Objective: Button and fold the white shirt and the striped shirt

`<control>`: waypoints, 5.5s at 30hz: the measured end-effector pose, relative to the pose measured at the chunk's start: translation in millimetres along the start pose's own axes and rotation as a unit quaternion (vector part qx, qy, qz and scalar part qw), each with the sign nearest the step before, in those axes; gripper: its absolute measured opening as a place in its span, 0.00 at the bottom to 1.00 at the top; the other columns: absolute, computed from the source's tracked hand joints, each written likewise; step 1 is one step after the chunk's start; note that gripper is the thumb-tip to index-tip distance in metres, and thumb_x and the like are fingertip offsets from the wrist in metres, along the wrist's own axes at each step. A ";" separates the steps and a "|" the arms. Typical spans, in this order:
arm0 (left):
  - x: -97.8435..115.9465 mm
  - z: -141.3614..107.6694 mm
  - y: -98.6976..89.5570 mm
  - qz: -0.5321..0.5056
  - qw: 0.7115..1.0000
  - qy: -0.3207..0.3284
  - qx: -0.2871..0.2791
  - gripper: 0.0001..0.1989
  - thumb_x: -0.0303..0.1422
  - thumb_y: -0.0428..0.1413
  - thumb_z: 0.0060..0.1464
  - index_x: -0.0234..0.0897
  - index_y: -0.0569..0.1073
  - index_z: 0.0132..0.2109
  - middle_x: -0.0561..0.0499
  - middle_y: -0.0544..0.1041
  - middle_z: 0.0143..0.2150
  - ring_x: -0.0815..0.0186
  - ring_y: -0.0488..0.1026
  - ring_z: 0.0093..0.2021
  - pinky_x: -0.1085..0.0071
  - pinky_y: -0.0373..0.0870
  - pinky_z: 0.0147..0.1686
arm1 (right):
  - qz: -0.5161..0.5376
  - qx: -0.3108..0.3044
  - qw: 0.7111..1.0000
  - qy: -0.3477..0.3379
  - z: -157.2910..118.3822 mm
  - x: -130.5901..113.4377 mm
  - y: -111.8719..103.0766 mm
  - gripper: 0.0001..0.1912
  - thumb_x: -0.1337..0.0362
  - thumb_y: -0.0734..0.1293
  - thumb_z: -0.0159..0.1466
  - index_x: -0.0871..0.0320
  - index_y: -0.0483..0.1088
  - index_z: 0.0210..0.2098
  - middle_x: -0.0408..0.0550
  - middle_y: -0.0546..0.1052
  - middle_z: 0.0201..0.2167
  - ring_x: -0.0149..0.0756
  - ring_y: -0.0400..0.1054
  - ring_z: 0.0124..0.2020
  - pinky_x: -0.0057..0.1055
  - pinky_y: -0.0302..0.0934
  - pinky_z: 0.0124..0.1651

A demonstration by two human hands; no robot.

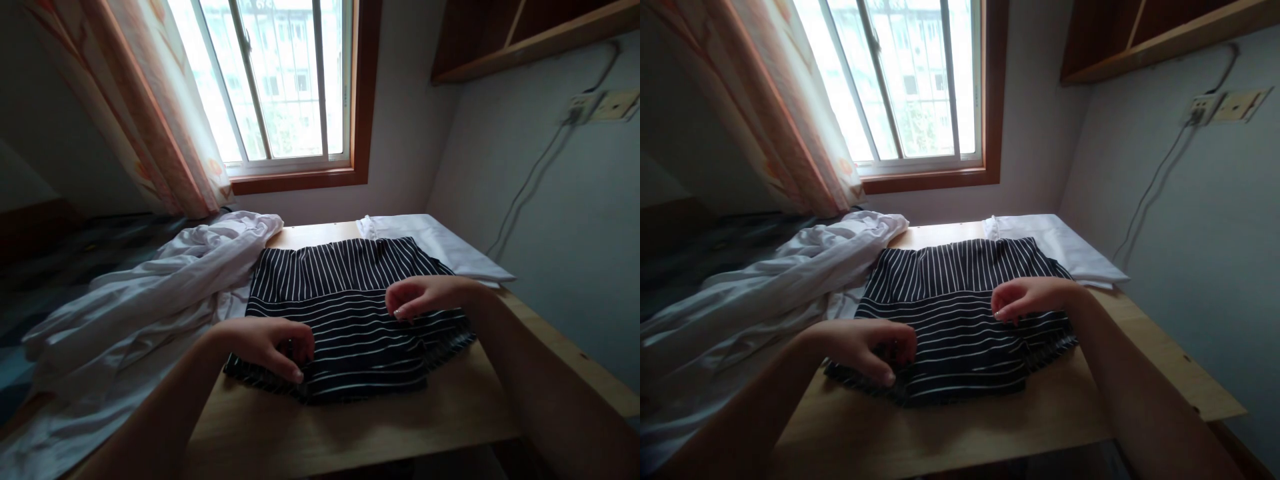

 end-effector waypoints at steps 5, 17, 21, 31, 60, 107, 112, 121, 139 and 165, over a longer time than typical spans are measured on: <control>1.7 5.9 -5.5 0.000 1.000 0.004 0.028 0.19 0.47 0.60 0.54 0.41 0.73 0.49 0.54 0.76 0.40 0.68 0.71 0.39 0.75 0.67 0.37 | -0.011 -0.037 0.998 0.039 9.6 7.6 13.3 0.24 0.51 0.72 0.60 0.59 0.73 0.51 0.49 0.78 0.44 0.30 0.73 0.38 0.26 0.67 0.39; 10.3 12.1 15.5 0.000 0.999 0.029 -0.040 0.20 0.48 0.59 0.56 0.42 0.74 0.50 0.53 0.78 0.38 0.67 0.74 0.38 0.74 0.70 0.37 | 0.021 -0.141 0.985 0.100 20.7 22.0 52.1 0.26 0.52 0.76 0.55 0.58 0.76 0.50 0.46 0.79 0.38 0.30 0.75 0.35 0.23 0.71 0.34; 9.3 12.4 28.1 -0.101 0.991 0.021 -0.082 0.22 0.49 0.59 0.56 0.41 0.74 0.51 0.51 0.79 0.38 0.66 0.76 0.36 0.72 0.73 0.35 | 0.058 -0.168 0.979 0.097 18.2 19.0 59.8 0.25 0.52 0.75 0.56 0.59 0.75 0.48 0.47 0.79 0.39 0.33 0.76 0.35 0.25 0.71 0.31; -28.9 32.1 -53.0 0.250 0.872 0.014 0.420 0.25 0.47 0.49 0.64 0.46 0.65 0.64 0.48 0.59 0.70 0.53 0.51 0.71 0.47 0.47 0.68 | -0.296 0.334 0.894 -0.049 37.2 -2.3 -34.0 0.24 0.50 0.64 0.68 0.47 0.67 0.61 0.50 0.64 0.66 0.49 0.52 0.68 0.52 0.47 0.69; -24.4 75.0 -111.6 0.311 0.817 -0.157 0.459 0.28 0.42 0.40 0.67 0.36 0.60 0.68 0.42 0.60 0.70 0.54 0.53 0.70 0.55 0.47 0.68 | -0.426 0.417 0.793 0.128 70.0 -10.8 -87.7 0.26 0.54 0.57 0.70 0.53 0.62 0.65 0.55 0.63 0.66 0.50 0.54 0.66 0.50 0.49 0.64; -138.8 21.8 -133.6 0.173 0.774 -0.404 0.456 0.36 0.52 0.36 0.63 0.35 0.58 0.70 0.39 0.54 0.72 0.50 0.49 0.72 0.51 0.46 0.67 | -0.258 0.527 0.732 0.345 9.4 110.0 -161.6 0.33 0.44 0.47 0.69 0.48 0.60 0.66 0.50 0.54 0.71 0.52 0.43 0.71 0.64 0.37 0.65; -139.9 22.0 -135.2 0.178 0.773 -0.397 0.462 0.33 0.48 0.38 0.65 0.34 0.59 0.69 0.40 0.56 0.72 0.52 0.51 0.71 0.54 0.47 0.67 | -0.257 0.551 0.711 0.353 -14.5 114.3 -169.5 0.31 0.46 0.55 0.68 0.52 0.64 0.64 0.54 0.63 0.66 0.53 0.55 0.64 0.52 0.50 0.63; -139.9 24.4 -135.4 0.190 0.776 -0.376 0.469 0.31 0.46 0.39 0.65 0.34 0.61 0.68 0.39 0.58 0.71 0.51 0.52 0.70 0.54 0.48 0.66 | -0.227 0.646 0.641 0.348 -51.5 120.6 -174.3 0.20 0.54 0.63 0.66 0.56 0.75 0.51 0.59 0.74 0.52 0.53 0.66 0.54 0.44 0.60 0.51; -139.4 15.4 -141.1 0.207 0.737 -0.376 0.522 0.24 0.36 0.42 0.64 0.30 0.67 0.62 0.36 0.68 0.62 0.50 0.62 0.62 0.57 0.59 0.59 | -0.143 0.704 0.623 0.311 -60.6 123.6 -171.9 0.19 0.58 0.52 0.72 0.60 0.68 0.51 0.61 0.78 0.44 0.50 0.73 0.44 0.40 0.61 0.43; -106.2 25.3 -144.1 0.289 0.751 -0.336 0.490 0.18 0.31 0.40 0.63 0.30 0.67 0.54 0.34 0.77 0.50 0.49 0.73 0.51 0.57 0.67 0.48 | -0.255 0.655 0.681 0.204 -34.2 88.1 -163.4 0.20 0.48 0.60 0.68 0.53 0.72 0.50 0.52 0.79 0.42 0.45 0.72 0.43 0.31 0.59 0.38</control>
Point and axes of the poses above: each hand's wrist, its own z-axis towards the middle knuckle, its own y-axis out of the palm, x = y × z, the point moved 10 cm from there along z, towards the middle knuckle
